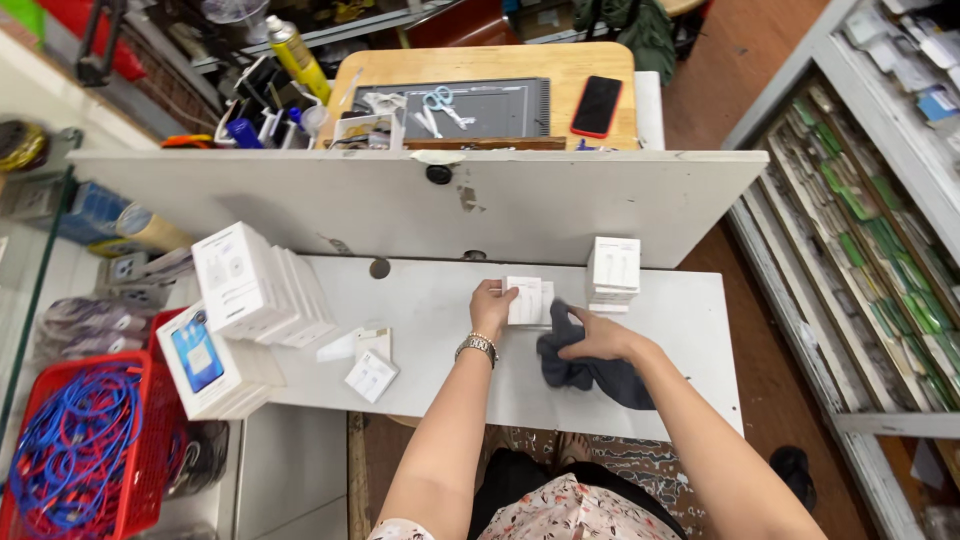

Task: The person repeatedly picks up small white boxes from a glass shelf, wipes each box with a dark cloth on a counter, and returns the boxes to the shelf. The cycle of picking, wiping, and restacking continues throughout the clip.

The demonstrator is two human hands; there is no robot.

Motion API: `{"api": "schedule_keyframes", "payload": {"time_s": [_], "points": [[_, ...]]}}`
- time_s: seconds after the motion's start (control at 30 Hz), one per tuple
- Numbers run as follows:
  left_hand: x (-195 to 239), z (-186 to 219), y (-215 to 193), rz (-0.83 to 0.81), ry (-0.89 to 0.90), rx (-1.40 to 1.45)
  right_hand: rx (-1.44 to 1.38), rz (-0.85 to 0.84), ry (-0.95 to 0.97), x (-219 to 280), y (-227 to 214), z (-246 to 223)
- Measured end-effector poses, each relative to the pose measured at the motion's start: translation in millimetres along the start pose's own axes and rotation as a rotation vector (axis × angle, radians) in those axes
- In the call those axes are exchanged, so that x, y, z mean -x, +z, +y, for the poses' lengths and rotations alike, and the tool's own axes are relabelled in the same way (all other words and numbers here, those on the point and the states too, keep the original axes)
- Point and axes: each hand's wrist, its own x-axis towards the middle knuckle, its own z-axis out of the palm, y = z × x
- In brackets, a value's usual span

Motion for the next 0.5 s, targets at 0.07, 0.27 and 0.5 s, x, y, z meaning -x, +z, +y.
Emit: {"api": "schedule_keyframes", "payload": {"time_s": [0.07, 0.27, 0.5], "points": [[1, -3, 13, -0.027, -0.024, -0.081, 0.020, -0.081, 0.096, 1, 2, 10], [-8, -28, 29, 0.053, 0.124, -0.549, -0.056, -0.181, 0.136, -1, 4, 6], [-19, -72, 43, -0.159, 0.027, -0.350, -0.066, -0.240, 0.136, -10, 9, -6]]}}
